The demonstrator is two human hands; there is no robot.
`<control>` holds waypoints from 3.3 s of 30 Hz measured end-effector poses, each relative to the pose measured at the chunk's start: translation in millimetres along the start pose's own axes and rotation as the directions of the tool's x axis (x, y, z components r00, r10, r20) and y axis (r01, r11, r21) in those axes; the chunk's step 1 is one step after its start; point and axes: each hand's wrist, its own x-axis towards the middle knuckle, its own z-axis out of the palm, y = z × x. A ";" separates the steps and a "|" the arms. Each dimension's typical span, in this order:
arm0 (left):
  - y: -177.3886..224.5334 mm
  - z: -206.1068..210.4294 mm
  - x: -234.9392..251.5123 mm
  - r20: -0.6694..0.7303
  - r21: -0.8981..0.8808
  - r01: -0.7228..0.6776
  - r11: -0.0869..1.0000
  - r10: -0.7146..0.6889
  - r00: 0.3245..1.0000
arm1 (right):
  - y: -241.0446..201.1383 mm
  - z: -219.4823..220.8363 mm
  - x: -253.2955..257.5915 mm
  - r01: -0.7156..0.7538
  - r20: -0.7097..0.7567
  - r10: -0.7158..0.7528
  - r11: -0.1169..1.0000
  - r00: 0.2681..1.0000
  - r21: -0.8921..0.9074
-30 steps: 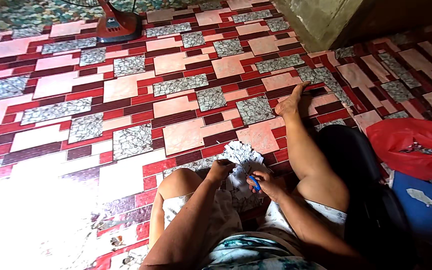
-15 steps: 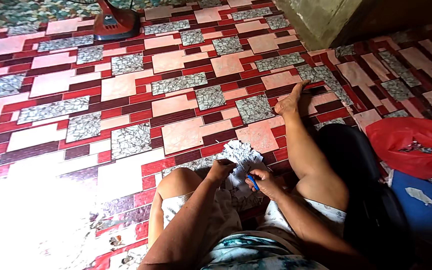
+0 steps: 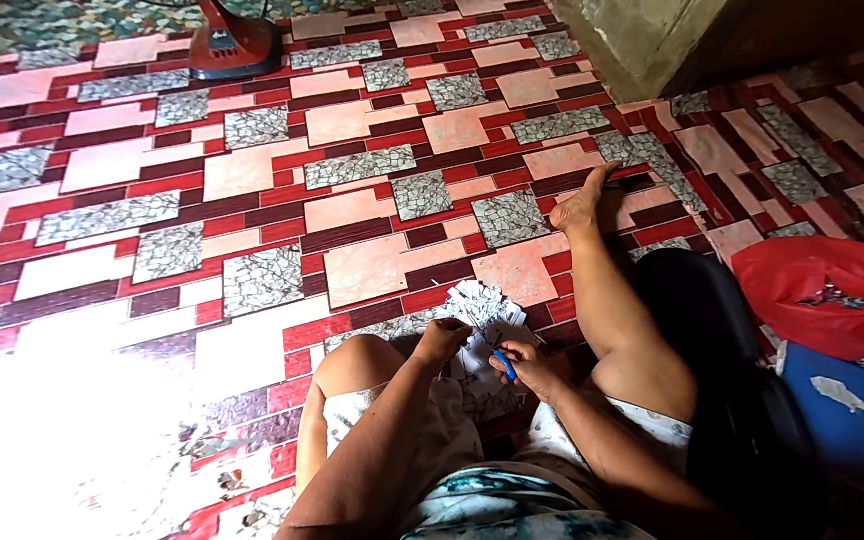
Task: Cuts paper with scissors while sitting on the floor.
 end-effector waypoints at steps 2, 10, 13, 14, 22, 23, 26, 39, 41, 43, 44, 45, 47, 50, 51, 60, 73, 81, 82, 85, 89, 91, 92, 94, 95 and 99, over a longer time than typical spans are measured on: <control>0.6 0.3 0.2 0.001 0.002 0.007 1.000 -0.007 1.000 | -0.2 0.3 -0.2 -0.002 -0.005 0.002 1.000 1.000 0.003; 2.0 -3.6 0.5 0.036 -0.023 0.026 0.999 -0.025 0.999 | 1.0 -2.4 0.3 0.041 -0.034 -0.041 0.999 0.999 0.019; 5.1 -11.9 -1.5 0.055 -0.017 0.050 0.999 -0.049 0.997 | 0.5 -3.2 -0.4 0.043 -0.061 -0.042 0.999 0.997 0.015; 4.5 -14.8 -1.5 0.062 -0.011 0.035 0.999 -0.035 0.997 | 0.4 -3.3 -0.3 0.046 -0.062 -0.045 0.999 0.997 0.012; 2.3 -14.0 -1.1 -0.003 -0.029 0.007 1.000 -0.007 1.000 | -2.4 -4.7 -2.3 -0.045 0.001 0.045 0.999 0.999 0.020; 2.1 -13.8 -1.0 -0.007 -0.030 0.010 1.000 -0.010 1.000 | -2.2 -4.7 -2.7 -0.059 0.019 0.059 0.998 0.998 0.018; 1.4 -12.6 -0.7 -0.005 -0.036 0.018 0.999 -0.019 1.000 | -1.4 -2.8 -2.3 -0.041 0.033 0.040 0.999 0.999 0.025; 1.8 -9.3 0.1 0.022 -0.003 0.025 1.000 -0.025 0.999 | 0.8 -1.9 1.5 0.023 -0.013 -0.022 0.999 1.000 0.031; 1.1 -9.5 0.7 0.023 -0.004 0.022 1.000 -0.022 1.000 | 0.3 0.0 0.9 0.043 -0.039 -0.041 0.998 0.998 0.049; -0.2 -9.6 1.4 0.023 -0.005 0.019 1.000 -0.019 1.000 | 0.7 0.2 0.5 0.058 -0.047 -0.056 0.997 0.997 0.052; -0.3 -9.6 1.5 0.020 -0.008 0.016 1.000 -0.016 1.000 | 1.2 0.1 0.5 0.066 -0.050 -0.064 0.997 0.997 0.048; -0.2 -9.6 1.6 0.017 -0.012 0.014 1.000 -0.014 1.000 | 1.5 -0.2 0.5 0.072 -0.054 -0.070 0.996 0.996 0.043; -0.2 -9.9 1.0 0.012 -0.026 0.013 1.000 -0.013 1.000 | 0.4 -1.3 -0.3 0.066 -0.064 -0.064 0.997 0.996 0.037; 0.0 -10.1 0.6 0.003 -0.030 0.010 0.999 -0.010 1.000 | -1.8 -4.0 -1.1 0.006 -0.034 -0.005 0.999 0.999 0.036; 0.5 -9.8 0.2 0.000 -0.026 0.010 1.000 -0.010 1.000 | -2.0 -4.0 -1.3 -0.018 -0.016 0.019 1.000 1.000 0.025; -0.1 -6.8 0.4 0.019 -0.024 0.015 1.000 -0.015 1.000 | 1.6 -0.5 2.0 -0.005 -0.004 0.005 0.999 1.000 0.032; -0.6 -7.0 2.7 0.027 -0.012 0.018 1.000 -0.017 0.999 | 3.3 -1.5 1.8 0.073 -0.051 -0.073 0.997 0.996 0.008; 1.5 -6.9 -0.5 0.014 -0.011 0.006 1.000 -0.006 1.000 | -0.3 -0.6 -0.3 -0.038 0.012 0.038 0.999 0.999 0.012; 1.6 -6.2 -0.8 0.012 -0.012 0.009 1.000 -0.009 1.000 | -0.6 -0.1 -0.1 -0.038 0.010 0.038 0.999 0.999 0.006; 2.0 -5.2 -0.7 0.018 -0.014 0.015 1.000 -0.014 1.000 | -0.6 -0.4 1.1 -0.030 0.002 0.030 0.999 1.000 0.014; 1.2 -5.3 0.7 0.030 -0.006 0.004 1.000 -0.004 1.000 | 0.6 -0.8 0.8 -0.005 0.012 0.005 1.000 1.000 0.023; 1.4 -5.3 0.5 0.030 -0.002 0.005 1.000 -0.005 1.000 | 1.1 -0.7 0.8 0.015 0.008 -0.015 1.000 1.000 0.015; 1.4 -5.5 0.9 0.033 0.001 0.007 1.000 -0.007 0.999 | 1.9 -0.8 1.3 0.032 0.002 -0.032 0.999 0.999 0.010; 0.8 -5.8 1.8 0.033 0.001 0.006 1.000 -0.007 0.999 | 3.1 -1.1 2.0 0.060 -0.017 -0.060 0.998 0.998 -0.002; 1.0 -5.7 1.8 0.033 0.001 0.004 1.000 -0.004 0.999 | 3.1 -1.5 2.1 0.067 -0.026 -0.067 0.998 0.997 0.003; 1.1 -5.3 1.5 0.016 -0.013 -0.002 1.000 0.002 1.000 | -1.3 -2.2 0.0 -0.019 -0.010 0.019 0.999 1.000 0.029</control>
